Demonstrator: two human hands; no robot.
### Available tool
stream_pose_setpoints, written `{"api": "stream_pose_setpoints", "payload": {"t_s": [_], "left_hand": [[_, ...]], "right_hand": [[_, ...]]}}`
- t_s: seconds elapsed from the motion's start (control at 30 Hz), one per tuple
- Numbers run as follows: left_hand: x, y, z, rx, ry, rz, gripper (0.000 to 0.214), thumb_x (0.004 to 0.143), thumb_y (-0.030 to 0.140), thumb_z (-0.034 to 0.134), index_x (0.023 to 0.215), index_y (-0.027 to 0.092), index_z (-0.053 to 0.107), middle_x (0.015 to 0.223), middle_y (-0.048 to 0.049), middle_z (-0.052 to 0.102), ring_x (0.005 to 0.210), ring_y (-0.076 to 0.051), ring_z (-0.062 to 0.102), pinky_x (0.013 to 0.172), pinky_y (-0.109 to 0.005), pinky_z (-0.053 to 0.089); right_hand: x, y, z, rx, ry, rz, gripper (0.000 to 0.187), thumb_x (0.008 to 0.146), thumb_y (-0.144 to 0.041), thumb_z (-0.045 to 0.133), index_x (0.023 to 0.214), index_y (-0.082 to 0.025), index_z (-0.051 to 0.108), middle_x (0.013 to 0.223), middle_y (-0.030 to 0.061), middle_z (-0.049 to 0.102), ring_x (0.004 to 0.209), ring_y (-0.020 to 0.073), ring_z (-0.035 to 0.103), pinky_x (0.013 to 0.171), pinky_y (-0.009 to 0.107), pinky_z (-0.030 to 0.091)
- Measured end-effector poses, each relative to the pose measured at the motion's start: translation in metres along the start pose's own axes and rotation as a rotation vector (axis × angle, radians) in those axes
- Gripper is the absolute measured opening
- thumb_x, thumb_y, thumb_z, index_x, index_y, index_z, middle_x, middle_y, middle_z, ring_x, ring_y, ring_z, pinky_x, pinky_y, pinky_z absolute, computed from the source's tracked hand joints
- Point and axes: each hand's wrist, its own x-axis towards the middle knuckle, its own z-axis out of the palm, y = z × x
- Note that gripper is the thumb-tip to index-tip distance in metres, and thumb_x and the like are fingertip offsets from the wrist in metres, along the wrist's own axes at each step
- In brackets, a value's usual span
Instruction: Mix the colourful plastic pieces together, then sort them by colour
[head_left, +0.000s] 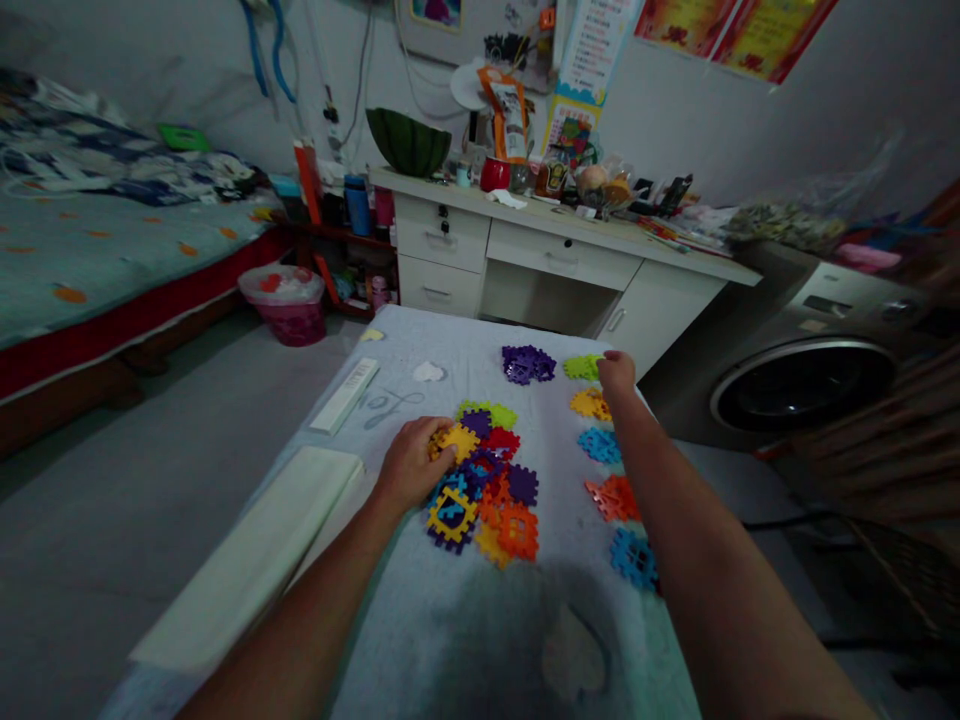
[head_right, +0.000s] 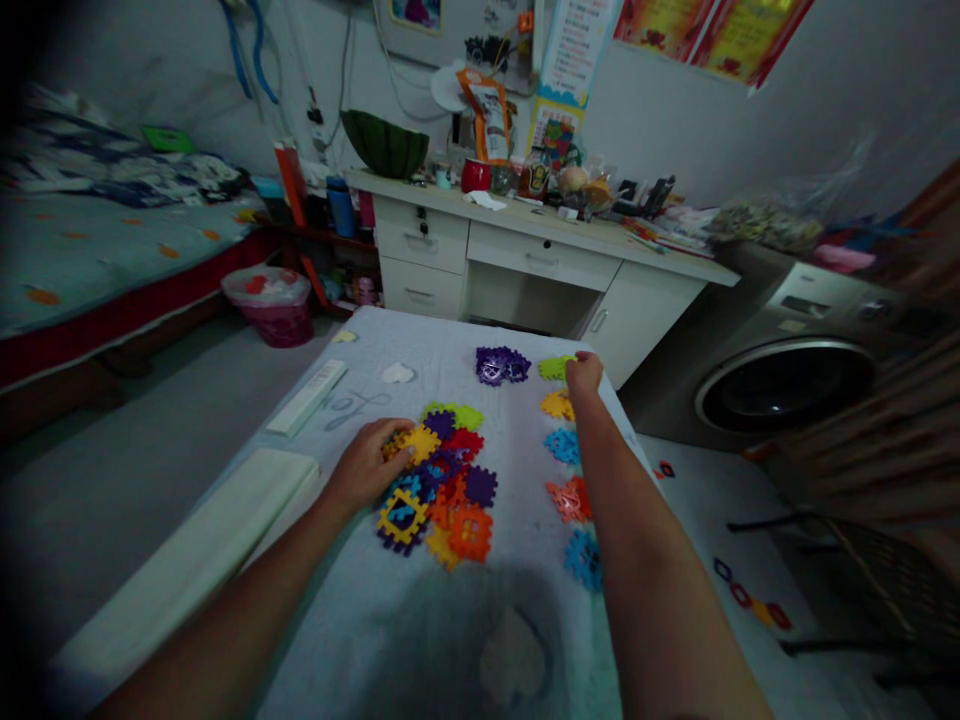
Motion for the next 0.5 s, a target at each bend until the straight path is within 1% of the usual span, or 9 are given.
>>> {"api": "stream_pose_setpoints", "payload": {"t_s": [0.03,0.07,0.1,0.17,0.2,0.23,0.27,0.33,0.5], "left_hand": [[0.0,-0.001,0.0,0.0,0.001,0.002,0.035,0.075,0.03,0.057,0.108,0.021,0.066,0.109,-0.007,0.069,0.106,-0.027,0.06,0.097,-0.042,0.047],[0.0,-0.001,0.001,-0.001,0.001,0.006,0.035,0.076,0.03,0.056,0.108,0.021,0.066,0.11,-0.0068,0.069,0.107,-0.026,0.06,0.097,-0.042,0.047],[0.0,-0.002,0.001,-0.001,0.0,0.01,0.035,0.076,0.031,0.056,0.109,0.021,0.066,0.11,-0.0067,0.069,0.107,-0.026,0.06,0.097,-0.042,0.047],[0.0,-0.003,0.001,-0.002,-0.002,0.018,0.035,0.077,0.031,0.056,0.109,0.022,0.066,0.11,-0.0067,0.069,0.106,-0.026,0.061,0.097,-0.042,0.046],[0.0,-0.003,0.001,-0.003,-0.005,0.02,0.035,0.077,0.031,0.056,0.109,0.021,0.066,0.11,-0.0068,0.069,0.106,-0.026,0.061,0.097,-0.042,0.046],[0.0,-0.003,0.001,-0.003,-0.006,0.021,0.035,0.076,0.031,0.056,0.109,0.021,0.066,0.109,-0.0068,0.069,0.106,-0.026,0.061,0.097,-0.042,0.046],[0.0,-0.003,0.001,-0.002,-0.006,0.019,0.035,0.076,0.031,0.055,0.108,0.021,0.066,0.11,-0.0068,0.069,0.106,-0.026,0.061,0.097,-0.042,0.046],[0.0,-0.002,0.001,0.002,-0.004,0.012,0.035,0.076,0.03,0.055,0.108,0.021,0.066,0.11,-0.0069,0.069,0.106,-0.026,0.061,0.098,-0.042,0.046],[0.001,-0.001,0.001,0.007,-0.012,0.01,0.035,0.075,0.029,0.056,0.108,0.021,0.066,0.11,-0.0075,0.069,0.107,-0.026,0.061,0.098,-0.043,0.046]], "right_hand": [[-0.008,-0.005,0.003,0.025,-0.032,-0.017,0.022,0.078,-0.009,0.059,0.097,-0.013,0.068,0.093,0.0085,0.068,0.085,0.0175,0.061,0.067,0.025,0.048],[-0.019,-0.011,0.006,0.022,-0.131,-0.065,0.02,0.078,-0.011,0.059,0.094,-0.014,0.069,0.087,0.0059,0.068,0.08,0.0162,0.061,0.065,0.024,0.046],[-0.03,-0.017,0.01,0.021,-0.278,-0.138,0.017,0.077,-0.013,0.059,0.09,-0.015,0.07,0.08,0.0034,0.067,0.074,0.015,0.06,0.063,0.023,0.045],[-0.055,-0.029,0.017,-0.008,-0.667,-0.308,0.012,0.077,-0.019,0.061,0.084,-0.016,0.071,0.072,0.0004,0.066,0.067,0.0136,0.058,0.062,0.023,0.043],[-0.068,-0.035,0.021,-0.05,-0.812,-0.398,0.01,0.076,-0.02,0.063,0.081,-0.017,0.071,0.072,0.0001,0.066,0.067,0.0135,0.058,0.063,0.024,0.043],[-0.08,-0.04,0.025,-0.103,-0.899,-0.481,0.008,0.074,-0.021,0.066,0.079,-0.017,0.071,0.074,0.0006,0.068,0.068,0.0139,0.058,0.065,0.024,0.043],[-0.09,-0.044,0.03,-0.157,-0.923,-0.55,0.009,0.074,-0.021,0.068,0.08,-0.017,0.072,0.077,0.0018,0.069,0.071,0.0147,0.059,0.067,0.025,0.043],[-0.106,-0.049,0.039,-0.269,-0.888,-0.624,0.015,0.073,-0.021,0.071,0.087,-0.016,0.073,0.086,0.0053,0.071,0.075,0.0168,0.06,0.07,0.026,0.043],[-0.12,-0.053,0.056,-0.45,-0.86,-0.637,0.026,0.079,-0.029,0.07,0.099,-0.014,0.072,0.091,0.0083,0.071,0.076,0.0171,0.059,0.066,0.025,0.041]]}}
